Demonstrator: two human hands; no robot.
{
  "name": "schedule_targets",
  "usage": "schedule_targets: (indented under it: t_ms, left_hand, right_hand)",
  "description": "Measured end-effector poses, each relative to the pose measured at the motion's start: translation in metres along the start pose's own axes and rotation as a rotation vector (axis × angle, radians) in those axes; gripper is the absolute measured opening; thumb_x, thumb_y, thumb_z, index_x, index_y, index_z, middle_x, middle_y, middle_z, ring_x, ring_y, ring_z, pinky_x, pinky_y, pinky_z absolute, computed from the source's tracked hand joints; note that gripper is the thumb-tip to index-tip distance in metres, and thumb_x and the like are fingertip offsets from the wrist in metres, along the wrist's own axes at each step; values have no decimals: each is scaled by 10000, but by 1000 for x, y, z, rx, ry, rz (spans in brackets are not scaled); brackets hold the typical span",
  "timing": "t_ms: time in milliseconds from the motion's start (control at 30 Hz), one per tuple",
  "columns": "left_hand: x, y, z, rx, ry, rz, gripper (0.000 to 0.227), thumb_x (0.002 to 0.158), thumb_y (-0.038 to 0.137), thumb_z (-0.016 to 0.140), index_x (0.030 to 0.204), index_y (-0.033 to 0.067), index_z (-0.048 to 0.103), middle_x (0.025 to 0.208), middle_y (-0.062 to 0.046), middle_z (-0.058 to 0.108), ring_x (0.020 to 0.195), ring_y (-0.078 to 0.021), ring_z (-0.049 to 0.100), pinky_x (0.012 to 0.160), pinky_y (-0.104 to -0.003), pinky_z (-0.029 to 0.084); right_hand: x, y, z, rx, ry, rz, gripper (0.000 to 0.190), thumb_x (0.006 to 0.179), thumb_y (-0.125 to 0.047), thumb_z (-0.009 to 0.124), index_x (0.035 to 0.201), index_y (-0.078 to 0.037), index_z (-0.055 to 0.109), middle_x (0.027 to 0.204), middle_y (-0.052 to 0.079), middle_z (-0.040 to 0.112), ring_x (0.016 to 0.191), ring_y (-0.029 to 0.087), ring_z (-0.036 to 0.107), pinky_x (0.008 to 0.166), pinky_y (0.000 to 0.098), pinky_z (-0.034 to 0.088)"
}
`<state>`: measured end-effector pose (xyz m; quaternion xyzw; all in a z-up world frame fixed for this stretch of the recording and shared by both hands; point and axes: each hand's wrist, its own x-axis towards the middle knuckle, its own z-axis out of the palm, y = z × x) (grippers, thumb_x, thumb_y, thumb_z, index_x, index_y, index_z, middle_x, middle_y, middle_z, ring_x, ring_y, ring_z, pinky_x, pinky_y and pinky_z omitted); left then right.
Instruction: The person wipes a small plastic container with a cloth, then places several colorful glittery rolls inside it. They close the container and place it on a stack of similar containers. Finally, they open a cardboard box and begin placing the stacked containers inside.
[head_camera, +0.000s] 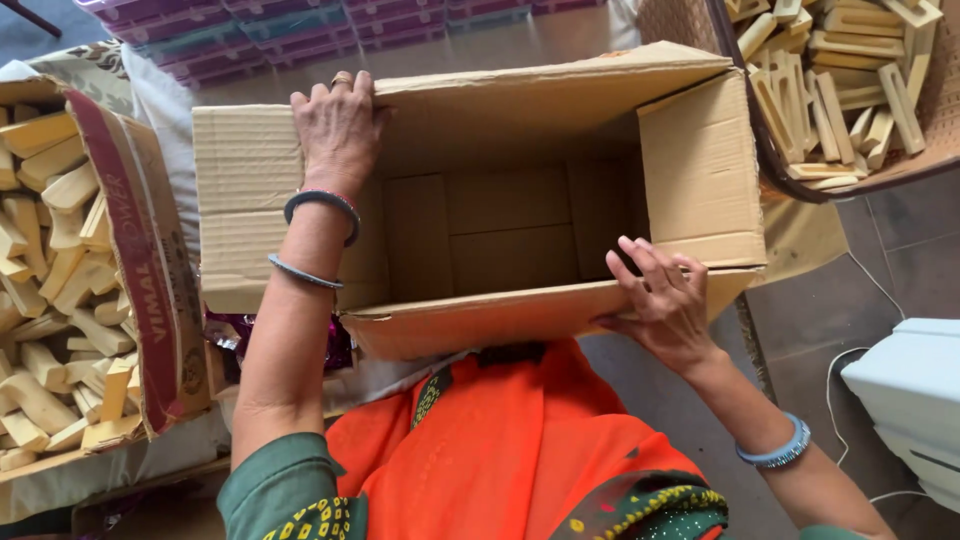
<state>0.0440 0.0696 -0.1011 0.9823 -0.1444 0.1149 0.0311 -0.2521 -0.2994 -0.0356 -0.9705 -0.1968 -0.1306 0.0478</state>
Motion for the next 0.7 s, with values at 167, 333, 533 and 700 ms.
schedule_targets:
  t_ms: [167,333,533,700]
  left_hand:
    - [0,10,6,36,40,-64,666,851,539,783,1289,70,604,1337,-122,620,1341,-304,498,1081,-547,311]
    - [6,36,3,-7,241,67,948,773,577,785,1465,4,483,1497,-192,482,1440,-351,384,1167,-567,167]
    - [20,62,-10,-155,206,176,629,875,569,769,1236,74,627,1218,-147,618,1165,-333,548,1026,-536,327]
    - [17,64,-13,-167,257,178,520,893,601,779,899,100,642,936,-79,655,901,-280,626,786,-439,441]
  right_hand:
    - [-13,9,28,7,175,62,479,835,-526,825,1036,-118,676,1018,13,678,964,198,657,875,413,424]
    - [-4,0,19,14,228,102,431,820,-503,837,895,-128,636,878,-5,654,800,196,640,780,386,403]
    - [20,28,-6,160,-240,173,429,799,-543,736,925,-136,687,904,31,677,877,238,669,798,370,463]
    - [61,79,24,434,-354,119,403,1013,-497,548,1126,-142,702,1166,59,678,1163,261,600,1020,407,468]
